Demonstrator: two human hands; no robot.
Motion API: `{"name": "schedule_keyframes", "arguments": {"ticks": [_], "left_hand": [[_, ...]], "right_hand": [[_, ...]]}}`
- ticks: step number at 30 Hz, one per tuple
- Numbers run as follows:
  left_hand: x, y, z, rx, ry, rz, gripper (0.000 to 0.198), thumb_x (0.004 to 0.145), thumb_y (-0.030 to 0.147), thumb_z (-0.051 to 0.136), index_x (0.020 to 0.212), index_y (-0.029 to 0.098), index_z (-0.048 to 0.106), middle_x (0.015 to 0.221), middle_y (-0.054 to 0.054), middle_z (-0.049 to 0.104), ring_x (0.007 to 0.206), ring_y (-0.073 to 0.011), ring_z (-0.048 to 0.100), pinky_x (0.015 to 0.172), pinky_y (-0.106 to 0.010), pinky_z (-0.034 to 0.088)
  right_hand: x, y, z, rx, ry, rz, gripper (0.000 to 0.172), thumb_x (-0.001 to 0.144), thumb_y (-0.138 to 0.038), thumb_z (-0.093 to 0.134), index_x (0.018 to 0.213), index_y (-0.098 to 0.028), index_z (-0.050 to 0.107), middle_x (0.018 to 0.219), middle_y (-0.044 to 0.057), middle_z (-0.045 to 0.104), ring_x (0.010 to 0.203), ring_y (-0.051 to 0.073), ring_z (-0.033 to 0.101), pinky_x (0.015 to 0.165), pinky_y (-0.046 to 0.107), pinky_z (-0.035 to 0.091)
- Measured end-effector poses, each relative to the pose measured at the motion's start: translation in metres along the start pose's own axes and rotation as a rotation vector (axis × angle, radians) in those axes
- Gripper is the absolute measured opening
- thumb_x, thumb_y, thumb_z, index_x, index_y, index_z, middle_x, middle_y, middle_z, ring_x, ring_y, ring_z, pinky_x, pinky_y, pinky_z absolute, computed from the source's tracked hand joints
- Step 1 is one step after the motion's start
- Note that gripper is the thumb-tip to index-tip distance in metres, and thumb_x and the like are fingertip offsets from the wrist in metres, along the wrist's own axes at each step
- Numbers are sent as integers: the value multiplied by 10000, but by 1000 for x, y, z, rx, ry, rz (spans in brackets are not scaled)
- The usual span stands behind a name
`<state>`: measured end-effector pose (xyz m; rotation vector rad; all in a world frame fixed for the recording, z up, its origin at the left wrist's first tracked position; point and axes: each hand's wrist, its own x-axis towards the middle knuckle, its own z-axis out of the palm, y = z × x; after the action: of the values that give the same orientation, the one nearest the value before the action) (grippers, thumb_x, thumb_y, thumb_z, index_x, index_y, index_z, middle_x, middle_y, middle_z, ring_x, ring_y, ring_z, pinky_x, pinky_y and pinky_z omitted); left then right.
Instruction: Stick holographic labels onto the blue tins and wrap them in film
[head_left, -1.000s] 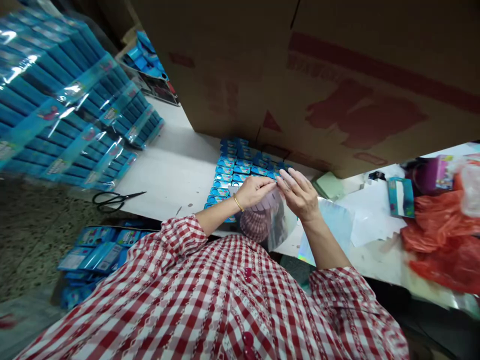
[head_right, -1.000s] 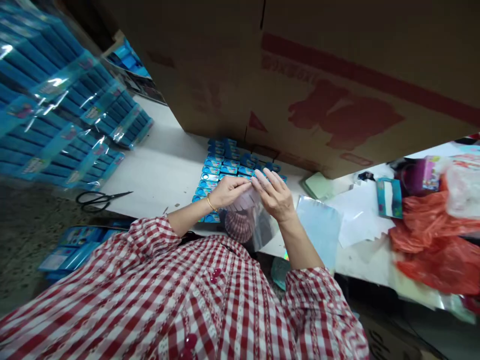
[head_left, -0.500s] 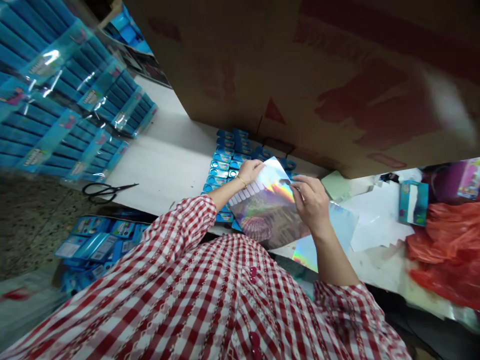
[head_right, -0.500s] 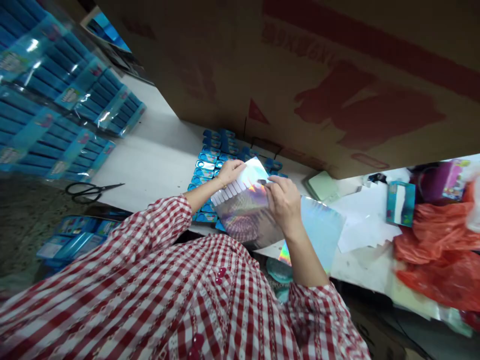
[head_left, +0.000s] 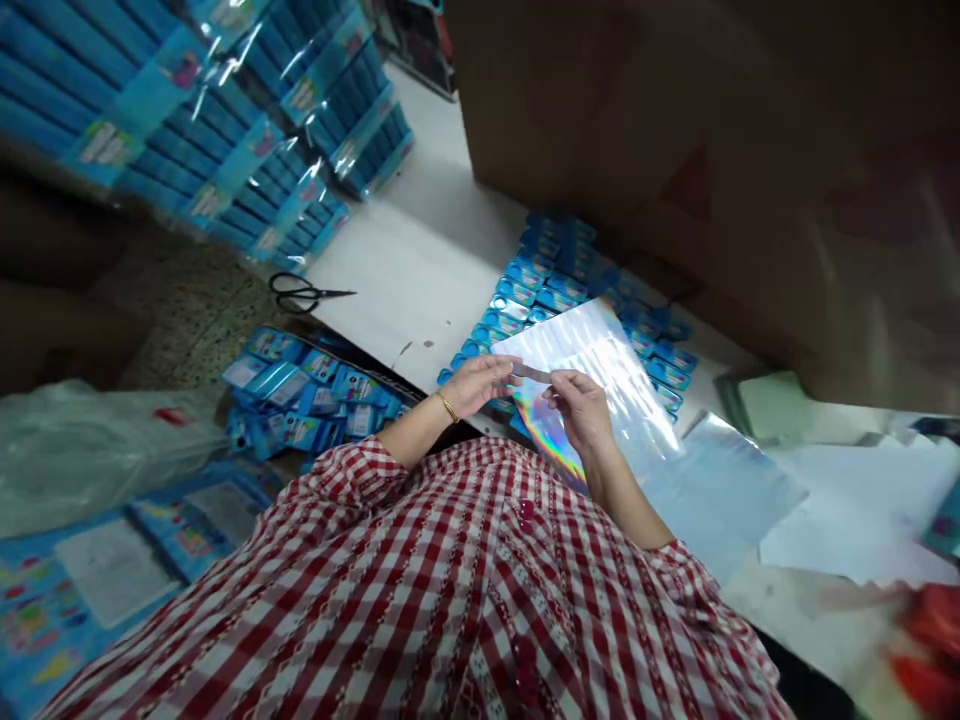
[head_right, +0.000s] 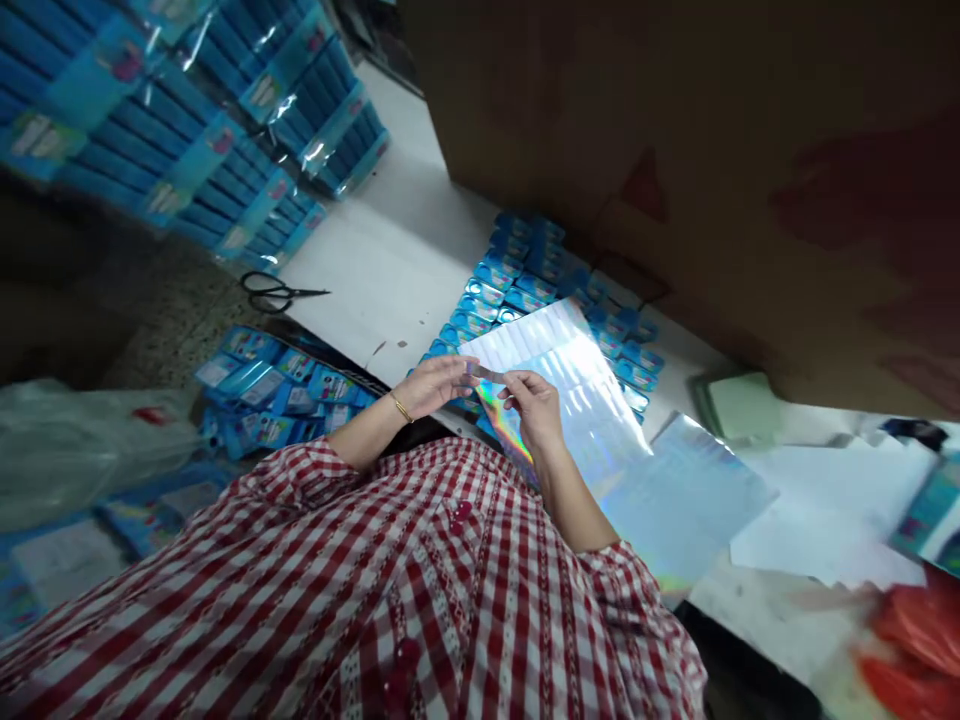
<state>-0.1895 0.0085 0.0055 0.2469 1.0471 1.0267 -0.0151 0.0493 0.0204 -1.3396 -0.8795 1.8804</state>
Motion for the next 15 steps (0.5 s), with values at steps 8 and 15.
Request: {"name": "schedule_keyframes", "arguments": {"ticks": [8, 15], "left_hand": [[-21, -8, -66, -69, 321, 69, 309, 600, 290, 781, 830, 127, 654, 703, -19, 643, 635, -89, 589, 589, -215, 448], [-17, -20, -110, 156, 519, 236, 371, 548, 234, 754, 873, 122, 613, 687, 4, 638, 625, -91, 577, 636, -231, 442]], "right_hand": [[7, 60, 62, -9, 88, 154, 294, 529, -401, 754, 662, -170, 628, 526, -44, 566, 464, 72, 454, 418, 204, 308], [11, 108, 93, -260, 213, 66, 289, 626, -442, 680, 684, -161, 646, 472, -67, 503, 429, 74, 398, 451, 226, 307]]}}
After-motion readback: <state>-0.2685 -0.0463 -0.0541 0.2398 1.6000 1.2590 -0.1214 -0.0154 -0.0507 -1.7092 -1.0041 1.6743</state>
